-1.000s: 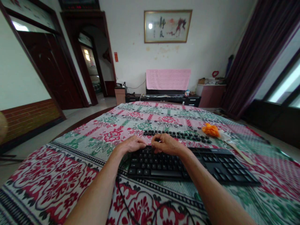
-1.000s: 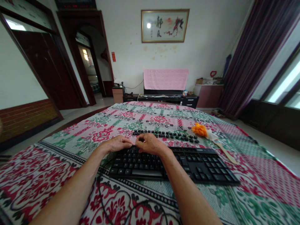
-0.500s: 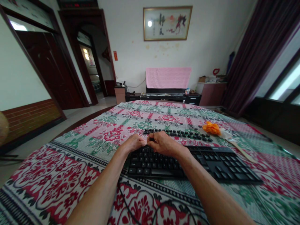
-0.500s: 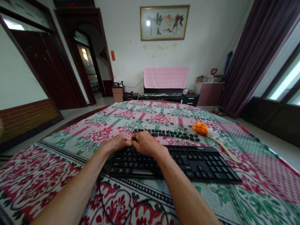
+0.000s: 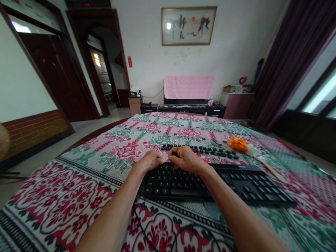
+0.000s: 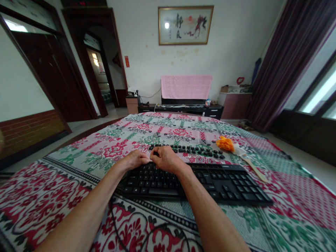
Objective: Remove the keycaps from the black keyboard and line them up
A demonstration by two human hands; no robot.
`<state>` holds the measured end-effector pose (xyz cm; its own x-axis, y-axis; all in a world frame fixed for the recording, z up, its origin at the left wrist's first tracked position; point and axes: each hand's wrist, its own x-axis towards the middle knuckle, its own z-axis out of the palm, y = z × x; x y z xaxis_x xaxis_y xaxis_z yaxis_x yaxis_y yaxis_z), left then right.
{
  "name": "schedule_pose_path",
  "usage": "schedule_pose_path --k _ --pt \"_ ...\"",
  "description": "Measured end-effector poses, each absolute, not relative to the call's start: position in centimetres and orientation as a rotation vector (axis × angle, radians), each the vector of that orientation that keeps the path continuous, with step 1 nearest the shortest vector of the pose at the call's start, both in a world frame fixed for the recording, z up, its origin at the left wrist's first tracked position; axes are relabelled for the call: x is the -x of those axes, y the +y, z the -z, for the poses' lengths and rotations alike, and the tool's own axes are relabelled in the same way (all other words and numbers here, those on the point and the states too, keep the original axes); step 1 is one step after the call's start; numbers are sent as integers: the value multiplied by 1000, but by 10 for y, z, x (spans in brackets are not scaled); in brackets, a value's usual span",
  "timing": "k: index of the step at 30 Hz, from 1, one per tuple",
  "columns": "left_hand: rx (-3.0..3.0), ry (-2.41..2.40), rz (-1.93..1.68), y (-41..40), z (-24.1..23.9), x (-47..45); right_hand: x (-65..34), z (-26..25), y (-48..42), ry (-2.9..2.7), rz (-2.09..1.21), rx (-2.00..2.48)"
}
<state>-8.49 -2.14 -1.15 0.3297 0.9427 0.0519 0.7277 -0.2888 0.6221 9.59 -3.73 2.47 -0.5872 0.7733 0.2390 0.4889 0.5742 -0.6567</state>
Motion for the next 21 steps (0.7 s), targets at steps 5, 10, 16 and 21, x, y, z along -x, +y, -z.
schedule_pose_path --k 5,10,16,21 --pt "-2225 1516 -550 -17 16 86 -89 -42 -49 -2504 -429 917" --pt "-2262 1488 -547 -16 16 87 -89 -59 -54 -2489 -331 872" --pt "-2189 1435 -523 -24 5 84 -105 -61 -40 -2320 -481 969" --pt "-2092 1446 -565 -31 -9 68 -119 -48 -23 -2169 -429 1152"
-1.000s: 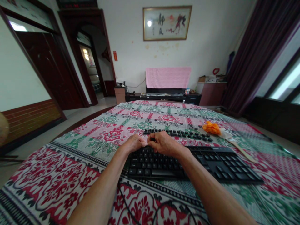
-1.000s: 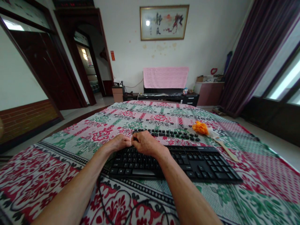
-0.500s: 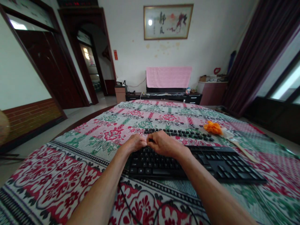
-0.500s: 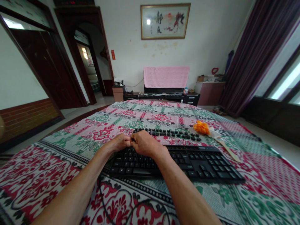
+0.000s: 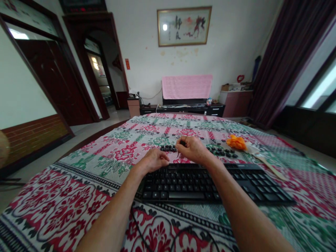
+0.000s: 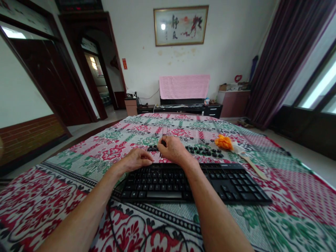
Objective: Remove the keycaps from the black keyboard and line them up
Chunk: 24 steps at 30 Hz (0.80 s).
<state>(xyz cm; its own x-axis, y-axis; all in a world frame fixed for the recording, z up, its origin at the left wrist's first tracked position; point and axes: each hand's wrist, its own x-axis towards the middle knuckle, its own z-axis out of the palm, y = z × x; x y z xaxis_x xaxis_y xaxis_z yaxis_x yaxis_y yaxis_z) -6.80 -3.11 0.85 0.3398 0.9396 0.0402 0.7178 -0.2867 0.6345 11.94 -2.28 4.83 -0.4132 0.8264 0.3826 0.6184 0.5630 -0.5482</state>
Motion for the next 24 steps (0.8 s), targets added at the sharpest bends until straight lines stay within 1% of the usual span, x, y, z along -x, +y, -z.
schedule_pose_path --k 6,12,16,18,22,24 --pt "-2183 1293 -444 -39 -10 47 -123 -37 -19 -2248 -300 1258" --pt "-2344 1304 -460 -40 -4 42 -125 -35 -22 -2252 -295 1248" --pt "-2275 1276 -543 -37 -4 44 -127 -32 -21 -2223 -295 1274" --pt "-2193 1375 -607 -35 -6 50 -126 -31 -20 -2198 -285 1287" --pt "-2123 1787 -786 -26 -8 70 -123 -28 -20 -2184 -254 1268" --pt "-2072 1936 -817 -21 -5 79 -121 -27 -19 -2182 -241 1264"
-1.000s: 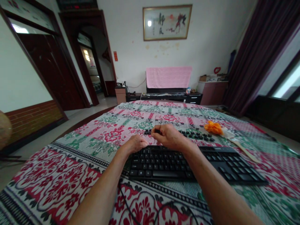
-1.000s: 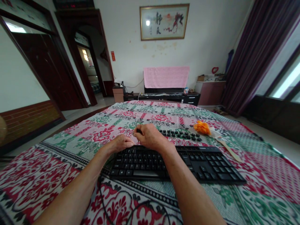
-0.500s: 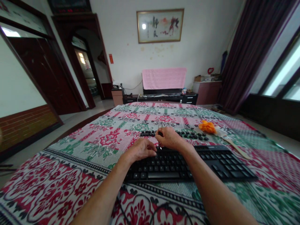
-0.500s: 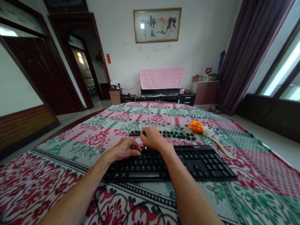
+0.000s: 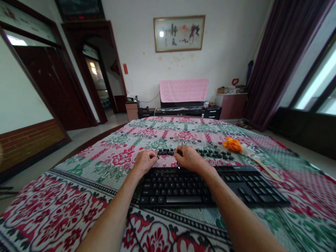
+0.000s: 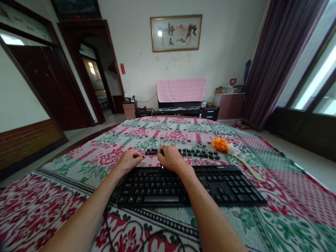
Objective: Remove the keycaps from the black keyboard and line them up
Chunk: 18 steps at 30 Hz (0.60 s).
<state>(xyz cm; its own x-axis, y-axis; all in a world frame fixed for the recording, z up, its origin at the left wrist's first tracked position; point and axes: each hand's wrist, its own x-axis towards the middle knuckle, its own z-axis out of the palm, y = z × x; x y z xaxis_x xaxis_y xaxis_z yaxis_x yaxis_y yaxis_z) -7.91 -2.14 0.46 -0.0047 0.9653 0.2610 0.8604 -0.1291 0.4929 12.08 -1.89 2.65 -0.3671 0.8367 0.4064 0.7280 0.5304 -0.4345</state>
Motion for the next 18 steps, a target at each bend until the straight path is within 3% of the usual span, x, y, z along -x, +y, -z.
schedule_pose_path --k 18 --pt "-2056 1950 -655 -1 20 93 -116 -22 -20 -2120 -311 1183"
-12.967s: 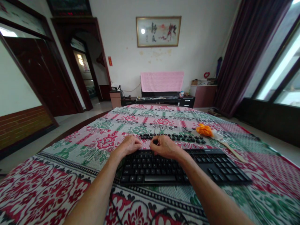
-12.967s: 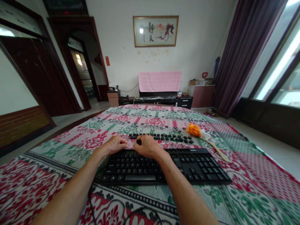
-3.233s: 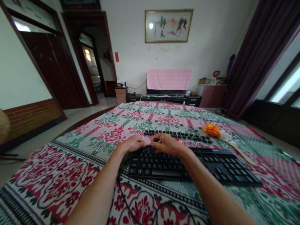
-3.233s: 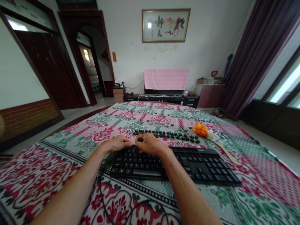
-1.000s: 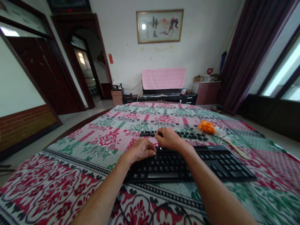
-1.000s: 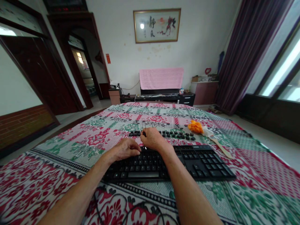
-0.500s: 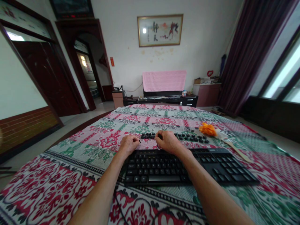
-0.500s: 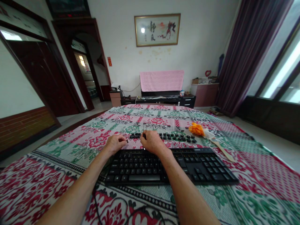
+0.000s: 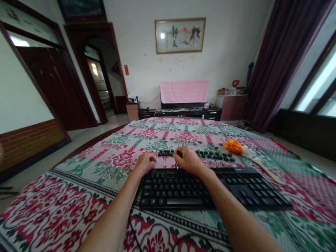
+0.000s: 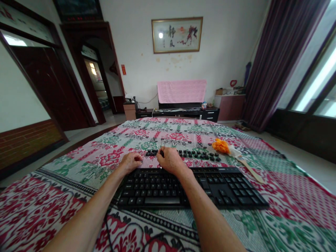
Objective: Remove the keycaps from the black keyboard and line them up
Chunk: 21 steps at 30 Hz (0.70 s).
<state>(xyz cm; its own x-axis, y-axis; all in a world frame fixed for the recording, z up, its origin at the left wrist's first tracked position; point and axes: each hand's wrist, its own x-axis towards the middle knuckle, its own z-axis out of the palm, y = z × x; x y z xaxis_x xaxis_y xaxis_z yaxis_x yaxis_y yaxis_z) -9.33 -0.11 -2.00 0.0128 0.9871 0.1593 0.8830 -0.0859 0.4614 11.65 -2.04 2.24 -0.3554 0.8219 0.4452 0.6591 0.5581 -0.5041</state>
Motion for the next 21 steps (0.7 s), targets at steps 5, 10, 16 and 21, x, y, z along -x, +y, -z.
schedule_pose_path --k 5,10,16,21 --pt "-2078 1899 -607 -2 18 94 -117 -23 -21 -2122 -310 1196" --pt "-2247 1943 -496 -5 11 89 -116 -21 -19 -2123 -283 1182" --pt "-2190 1936 -555 9 13 94 -116 -21 -19 -2135 -287 1190" --pt "-2081 1888 -798 36 27 101 -117 -21 -19 -2133 -259 1193"
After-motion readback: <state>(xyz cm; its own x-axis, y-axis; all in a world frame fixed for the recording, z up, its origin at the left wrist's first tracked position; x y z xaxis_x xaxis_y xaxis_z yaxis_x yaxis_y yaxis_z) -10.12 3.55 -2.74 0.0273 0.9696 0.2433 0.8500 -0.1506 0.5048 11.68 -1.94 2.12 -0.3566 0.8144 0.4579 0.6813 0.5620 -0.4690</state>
